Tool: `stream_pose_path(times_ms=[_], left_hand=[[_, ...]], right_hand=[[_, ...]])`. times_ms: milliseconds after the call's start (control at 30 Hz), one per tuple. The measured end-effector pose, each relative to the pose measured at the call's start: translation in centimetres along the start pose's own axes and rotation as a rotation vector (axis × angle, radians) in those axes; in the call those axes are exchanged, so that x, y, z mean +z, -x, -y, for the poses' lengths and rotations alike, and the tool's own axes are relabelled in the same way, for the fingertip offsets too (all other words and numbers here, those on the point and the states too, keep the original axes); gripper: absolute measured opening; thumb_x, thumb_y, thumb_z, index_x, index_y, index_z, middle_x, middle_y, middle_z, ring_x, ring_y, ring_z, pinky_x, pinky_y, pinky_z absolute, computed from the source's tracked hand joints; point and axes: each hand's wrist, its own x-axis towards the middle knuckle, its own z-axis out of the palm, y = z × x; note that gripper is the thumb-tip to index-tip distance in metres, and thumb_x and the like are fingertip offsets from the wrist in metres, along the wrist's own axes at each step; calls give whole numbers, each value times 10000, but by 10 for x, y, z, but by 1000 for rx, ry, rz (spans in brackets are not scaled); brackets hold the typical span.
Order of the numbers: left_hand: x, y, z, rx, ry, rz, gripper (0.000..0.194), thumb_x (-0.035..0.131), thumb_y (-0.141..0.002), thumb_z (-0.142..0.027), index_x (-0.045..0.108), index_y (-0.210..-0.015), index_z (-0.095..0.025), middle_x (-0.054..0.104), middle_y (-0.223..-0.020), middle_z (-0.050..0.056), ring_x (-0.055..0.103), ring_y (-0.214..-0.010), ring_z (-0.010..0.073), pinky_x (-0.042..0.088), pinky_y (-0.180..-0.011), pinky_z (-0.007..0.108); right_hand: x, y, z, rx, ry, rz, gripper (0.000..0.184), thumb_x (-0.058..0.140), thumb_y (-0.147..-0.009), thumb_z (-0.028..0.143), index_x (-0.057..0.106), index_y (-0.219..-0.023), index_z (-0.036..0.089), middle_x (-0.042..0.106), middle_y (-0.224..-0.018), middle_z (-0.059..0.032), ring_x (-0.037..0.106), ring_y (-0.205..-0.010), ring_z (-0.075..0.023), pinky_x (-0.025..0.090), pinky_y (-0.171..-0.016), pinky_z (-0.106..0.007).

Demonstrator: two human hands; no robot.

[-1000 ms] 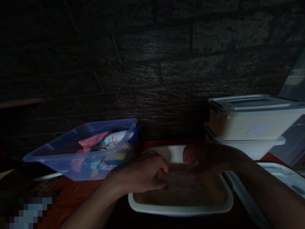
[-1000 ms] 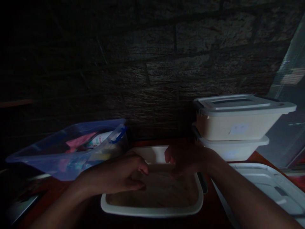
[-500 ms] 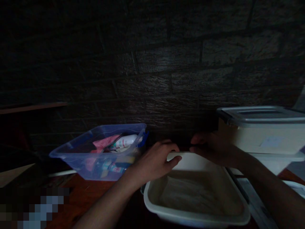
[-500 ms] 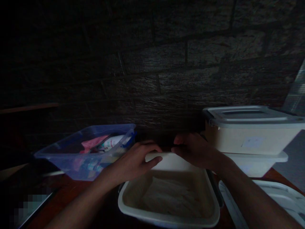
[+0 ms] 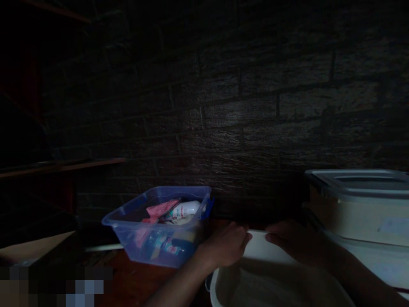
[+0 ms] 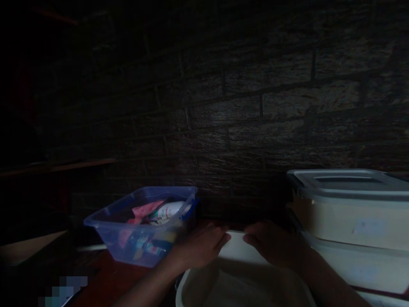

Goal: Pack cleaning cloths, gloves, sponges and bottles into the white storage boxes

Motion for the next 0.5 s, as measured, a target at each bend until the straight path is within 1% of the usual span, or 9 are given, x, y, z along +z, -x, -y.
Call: stream_pose_path(times_ms=[167,267,367,500], left_hand=[[2,-1,0,-7,-44,3,419,361,-1038,-388,695,-1074,-138,754,-1029,186,726,-985,315,532,-789,410],[3,-1,-1,-6,-37,5,409,361,-1037,-364,691,-1096,-131,751,-1034,195,724,-988,320,534,-802,421],[2,0,-1,-14,-16,5,398,373,-1032,-359,692,-1105,-132,746,-1047,200,717,-1001,319,535,-812,416],[2,1,0,-48,-17,20,381,384,-1031,-350,693,-1109,-140,740,-1063,183,712,-1004,292,540,-823,389]], right_hand=[[6,-2,-8,66,34,-56,423,459,-1007,522,788,-1125,284,751,-1189,-92,656,-1157,-346,468,-1007,-492],[7,-3,-11,80,52,-58,458,454,-999,560,787,-1135,276,746,-1206,-92,648,-1174,-357,468,-1018,-506],[5,-3,-8,89,62,-27,449,449,-998,547,797,-1083,277,757,-1176,-77,662,-1155,-340,496,-1004,-477],[1,2,3,179,119,-86,386,491,-962,505,800,-1076,306,760,-1180,-49,667,-1177,-317,523,-1013,-425]])
